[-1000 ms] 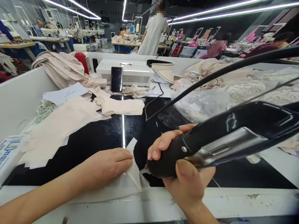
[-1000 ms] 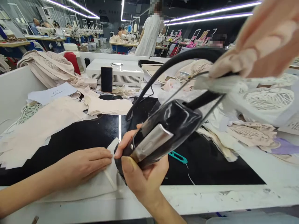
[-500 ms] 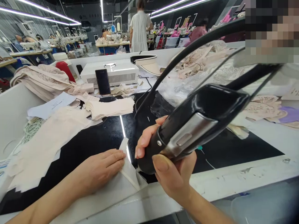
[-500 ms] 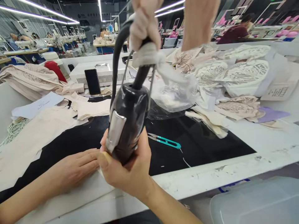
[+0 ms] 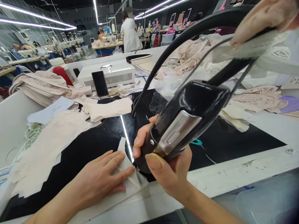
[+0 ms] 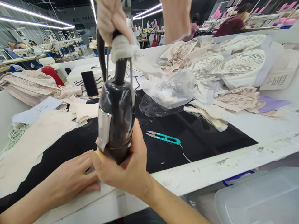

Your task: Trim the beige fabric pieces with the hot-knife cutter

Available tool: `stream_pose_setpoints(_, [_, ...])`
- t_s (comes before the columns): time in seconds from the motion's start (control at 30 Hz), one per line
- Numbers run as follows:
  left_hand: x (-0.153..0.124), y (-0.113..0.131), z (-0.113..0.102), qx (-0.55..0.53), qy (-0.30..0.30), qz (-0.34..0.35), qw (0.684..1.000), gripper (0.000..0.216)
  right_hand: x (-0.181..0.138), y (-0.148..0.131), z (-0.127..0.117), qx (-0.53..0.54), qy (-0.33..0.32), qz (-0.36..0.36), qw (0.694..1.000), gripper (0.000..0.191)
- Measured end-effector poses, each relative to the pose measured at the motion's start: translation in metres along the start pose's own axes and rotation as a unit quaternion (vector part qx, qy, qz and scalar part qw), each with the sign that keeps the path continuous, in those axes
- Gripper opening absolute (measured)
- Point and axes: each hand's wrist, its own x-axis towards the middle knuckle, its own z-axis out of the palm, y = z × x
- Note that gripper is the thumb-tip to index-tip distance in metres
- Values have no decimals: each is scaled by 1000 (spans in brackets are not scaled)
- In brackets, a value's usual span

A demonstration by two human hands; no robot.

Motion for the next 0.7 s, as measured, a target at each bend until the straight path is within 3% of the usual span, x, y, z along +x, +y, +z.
stream_pose_setpoints(0.7, [-5, 7, 2, 19, -35, -17, 999, 44, 2, -1, 4, 11, 6, -24, 1000, 43])
